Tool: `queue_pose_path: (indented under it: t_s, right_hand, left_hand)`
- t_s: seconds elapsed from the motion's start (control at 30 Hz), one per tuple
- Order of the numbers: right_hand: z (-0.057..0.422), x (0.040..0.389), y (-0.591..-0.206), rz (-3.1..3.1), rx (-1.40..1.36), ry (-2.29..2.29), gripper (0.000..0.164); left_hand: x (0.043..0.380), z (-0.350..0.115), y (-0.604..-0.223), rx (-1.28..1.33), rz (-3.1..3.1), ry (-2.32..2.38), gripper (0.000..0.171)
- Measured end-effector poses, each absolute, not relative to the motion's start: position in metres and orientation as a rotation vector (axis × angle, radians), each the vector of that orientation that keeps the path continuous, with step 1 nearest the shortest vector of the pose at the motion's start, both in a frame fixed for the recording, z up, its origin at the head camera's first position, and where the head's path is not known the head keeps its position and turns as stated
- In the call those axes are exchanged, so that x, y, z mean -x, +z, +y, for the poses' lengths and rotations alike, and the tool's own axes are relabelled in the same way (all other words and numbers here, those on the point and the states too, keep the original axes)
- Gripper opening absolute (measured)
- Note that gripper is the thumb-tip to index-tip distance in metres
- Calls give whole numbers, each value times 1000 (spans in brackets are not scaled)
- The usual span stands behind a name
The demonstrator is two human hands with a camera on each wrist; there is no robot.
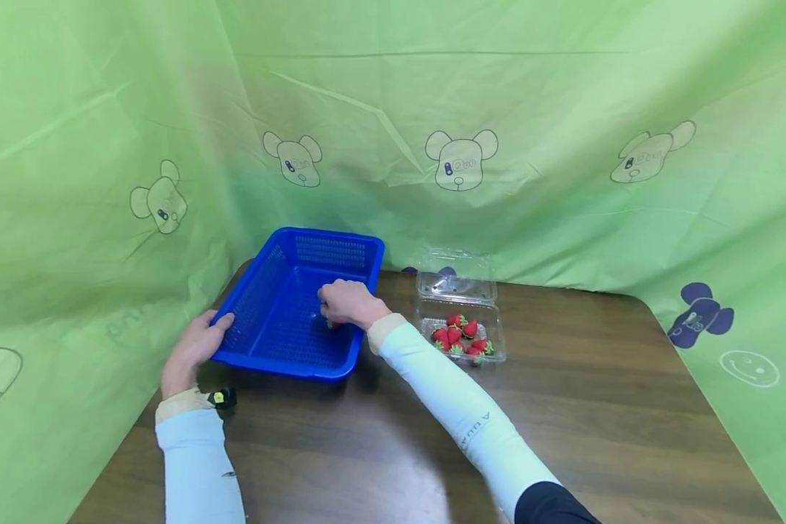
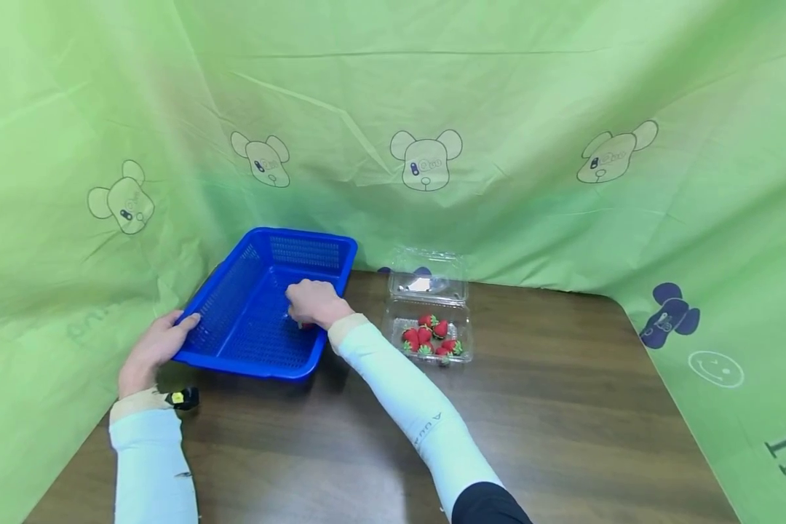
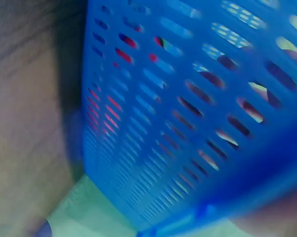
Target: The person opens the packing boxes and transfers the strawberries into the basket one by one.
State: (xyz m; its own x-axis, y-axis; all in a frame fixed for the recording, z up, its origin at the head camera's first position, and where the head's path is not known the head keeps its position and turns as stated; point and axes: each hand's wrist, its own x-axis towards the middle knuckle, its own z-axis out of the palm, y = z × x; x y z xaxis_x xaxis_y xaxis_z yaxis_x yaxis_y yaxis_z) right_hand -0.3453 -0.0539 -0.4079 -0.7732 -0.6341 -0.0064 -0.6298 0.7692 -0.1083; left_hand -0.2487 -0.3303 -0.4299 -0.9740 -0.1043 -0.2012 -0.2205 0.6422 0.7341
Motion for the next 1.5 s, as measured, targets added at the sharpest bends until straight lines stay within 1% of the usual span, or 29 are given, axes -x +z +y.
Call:
queue_pose_path:
  t_s: [0.17,0.37,0.67,0.87,1.1,1.3,1.5]
  right_hand:
    - [-44,342,-393,3007,1170,-304,20]
    - [-31,337,-385,3075,1233,-479,20]
    - [6,326,-371,3204,1263,-342,17]
    - [37,317,-366,3201,1236,-383,19]
    - [84,310,-378,3171,1146,-396,18]
    - [124,303,-396,3136,1047,-410,23]
    - [149,295,-410,3089,974,-387,20]
  left_hand:
    - [251,-330,-428,256,2737,1247,66]
    - [249,-329,-429,261,2713,1226,68]
    - [247,-329,-430,254,2737,1258,64]
    - [248,-330,-430,235,2741,1230,64]
    - [246,-329,-432,236,2724,1214,67]
    - [247,-330,-432,229,2723,1206,70]
    - [249,-330,-432,218,2752,1200,67]
